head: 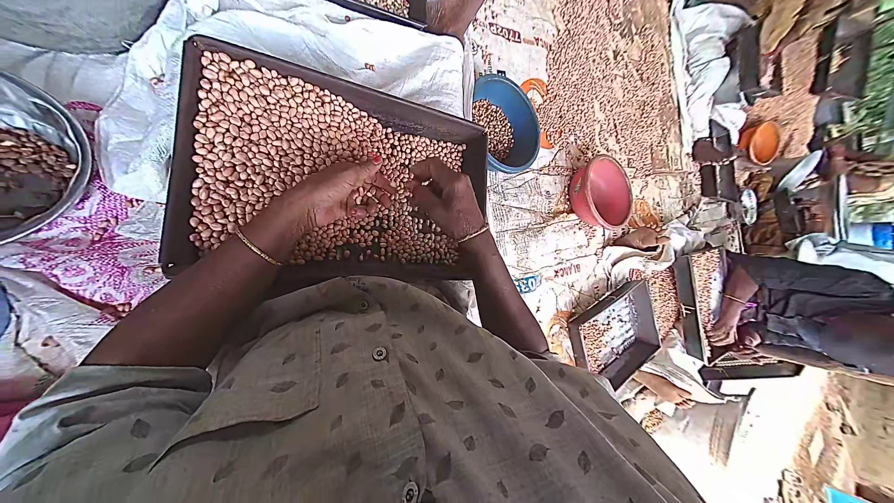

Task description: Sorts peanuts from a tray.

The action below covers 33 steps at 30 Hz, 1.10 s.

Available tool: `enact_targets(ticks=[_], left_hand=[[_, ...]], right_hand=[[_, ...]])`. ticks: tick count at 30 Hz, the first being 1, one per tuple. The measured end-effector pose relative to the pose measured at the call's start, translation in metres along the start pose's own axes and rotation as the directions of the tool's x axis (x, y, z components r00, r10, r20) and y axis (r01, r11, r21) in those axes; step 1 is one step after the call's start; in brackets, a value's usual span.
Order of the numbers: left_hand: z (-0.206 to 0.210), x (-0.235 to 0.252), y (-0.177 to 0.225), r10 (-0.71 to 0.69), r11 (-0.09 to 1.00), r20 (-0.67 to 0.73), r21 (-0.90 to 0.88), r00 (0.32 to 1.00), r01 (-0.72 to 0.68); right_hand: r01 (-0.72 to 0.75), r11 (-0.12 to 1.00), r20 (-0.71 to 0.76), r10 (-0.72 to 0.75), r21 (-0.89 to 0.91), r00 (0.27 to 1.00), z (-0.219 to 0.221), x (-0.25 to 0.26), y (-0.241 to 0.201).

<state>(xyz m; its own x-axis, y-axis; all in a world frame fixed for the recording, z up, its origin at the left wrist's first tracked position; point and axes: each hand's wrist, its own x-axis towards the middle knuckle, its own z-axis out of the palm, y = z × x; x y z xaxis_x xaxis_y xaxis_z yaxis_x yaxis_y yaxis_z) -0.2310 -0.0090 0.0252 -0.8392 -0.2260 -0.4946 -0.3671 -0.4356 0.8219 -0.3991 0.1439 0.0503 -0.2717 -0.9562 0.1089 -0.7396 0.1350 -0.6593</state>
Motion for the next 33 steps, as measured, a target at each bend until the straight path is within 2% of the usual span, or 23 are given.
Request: enact_targets(ticks=[2, 5, 9, 12, 14, 15, 17, 19, 20, 22, 24, 28, 31, 33], left_hand=[[0.002, 0.0, 0.005, -0.03, 0.998, -0.036, -0.053, 0.999, 0.028], [-0.005, 0.0, 0.007, 0.058, 0.981, -0.096, -0.18, 0.994, -0.075], [-0.018, -0.002, 0.007, 0.15, 0.939, -0.193, -0.279, 0.97, -0.201], [-0.019, -0.002, 0.01, 0.155, 0.934, -0.235, -0.281, 0.959, -0.22], [-0.015, -0.001, 0.009, 0.138, 0.956, -0.247, -0.22, 0.959, -0.194], [-0.014, -0.001, 0.009, 0.122, 0.971, -0.239, -0.175, 0.963, -0.166], [-0.012, 0.0, 0.009, 0.084, 0.989, -0.201, -0.106, 0.976, -0.107], [-0.009, 0.0, 0.007, 0.041, 0.994, -0.174, -0.092, 0.984, -0.058], [-0.008, 0.0, 0.007, 0.026, 0.994, -0.162, -0.1, 0.986, -0.043], [-0.008, -0.001, 0.009, 0.026, 0.988, -0.175, -0.149, 0.984, -0.052], [-0.012, 0.0, 0.009, 0.081, 0.962, -0.202, -0.241, 0.976, -0.129], [-0.022, -0.003, 0.008, 0.152, 0.917, -0.284, -0.317, 0.947, -0.242], [-0.019, -0.001, 0.009, 0.167, 0.924, -0.294, -0.286, 0.941, -0.253], [-0.013, -0.002, 0.01, 0.124, 0.96, -0.3, -0.205, 0.946, -0.19]], right_hand=[[-0.03, 0.995, 0.015, 0.032, -0.095, 0.999, -0.002, 0.018, 0.017], [-0.105, 0.936, 0.102, 0.147, -0.337, 0.984, 0.014, 0.032, 0.039], [-0.226, 0.815, 0.082, 0.316, -0.533, 0.945, 0.032, 0.031, 0.024], [-0.28, 0.746, 0.075, 0.402, -0.604, 0.912, 0.033, 0.033, 0.015], [-0.317, 0.782, 0.046, 0.402, -0.536, 0.914, 0.029, 0.033, 0.019], [-0.322, 0.842, 0.02, 0.366, -0.433, 0.93, 0.023, 0.032, 0.021], [-0.167, 0.98, -0.042, 0.163, -0.109, 0.986, 0.013, 0.032, 0.02], [-0.005, 0.984, -0.012, 0.008, 0.176, 1.0, 0.012, 0.03, 0.009], [0.035, 0.982, -0.005, -0.035, 0.186, 0.999, 0.016, 0.031, 0.005], [0.054, 0.998, 0.017, -0.054, -0.024, 0.998, 0.025, 0.037, 0.013], [-0.005, 0.967, 0.091, 0.029, -0.254, 0.995, 0.038, 0.043, 0.022], [-0.126, 0.884, 0.083, 0.182, -0.451, 0.98, 0.056, 0.04, 0.009], [-0.183, 0.879, 0.069, 0.236, -0.44, 0.969, 0.053, 0.041, 0.006], [-0.142, 0.954, 0.008, 0.149, -0.262, 0.989, 0.045, 0.038, 0.011]])
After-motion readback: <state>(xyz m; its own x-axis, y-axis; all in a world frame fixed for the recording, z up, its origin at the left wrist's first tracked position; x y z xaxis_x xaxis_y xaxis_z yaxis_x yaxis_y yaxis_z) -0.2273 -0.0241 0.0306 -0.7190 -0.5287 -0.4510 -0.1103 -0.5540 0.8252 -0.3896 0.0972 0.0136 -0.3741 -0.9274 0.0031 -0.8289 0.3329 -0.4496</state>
